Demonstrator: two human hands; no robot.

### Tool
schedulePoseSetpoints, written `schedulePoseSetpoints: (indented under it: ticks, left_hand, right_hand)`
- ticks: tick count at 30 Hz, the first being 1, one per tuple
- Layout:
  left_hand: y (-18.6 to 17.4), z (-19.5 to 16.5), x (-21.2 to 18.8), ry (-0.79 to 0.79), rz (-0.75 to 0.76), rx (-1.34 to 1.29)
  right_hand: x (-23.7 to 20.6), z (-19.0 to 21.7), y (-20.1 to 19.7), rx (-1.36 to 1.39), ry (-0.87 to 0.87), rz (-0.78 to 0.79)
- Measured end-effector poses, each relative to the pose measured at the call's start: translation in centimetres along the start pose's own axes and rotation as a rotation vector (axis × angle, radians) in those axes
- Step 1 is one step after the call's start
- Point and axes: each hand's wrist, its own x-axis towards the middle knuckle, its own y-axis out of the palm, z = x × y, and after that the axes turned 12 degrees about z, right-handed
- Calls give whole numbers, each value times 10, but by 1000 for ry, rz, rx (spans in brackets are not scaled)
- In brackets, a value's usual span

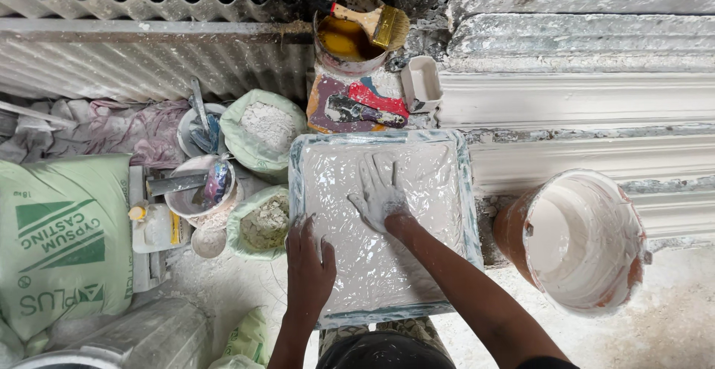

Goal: The person spreads wet plaster slurry by hand over a square mesh-lined mold frame on the workbench, scraping excess off the frame edges with a small handheld scraper. They then scoop more plaster from a bucket and press it into a terracotta pot mold, coating its interior.

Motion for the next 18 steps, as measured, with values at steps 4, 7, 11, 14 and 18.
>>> schedulePoseSetpoints:
  ticks: [4, 7, 11, 14, 18]
  left_hand:
    - [1, 9, -8, -46, -22, 32]
    - [2, 16, -14, -26, -20, 9]
    - [-1, 21, -17, 68, -39, 89]
    - [-4, 18, -15, 99, -26, 63]
    - [-3, 9, -9, 104, -6, 48]
  right_hand:
    - [-7, 11, 1, -79, -117, -34]
    - [-31, 15, 15, -324, -191, 72]
    - [-75, 6, 36, -175, -397, 172]
    - [-107, -18, 45, -124, -294, 287]
    - [-145, -46, 60, -53, -166, 147]
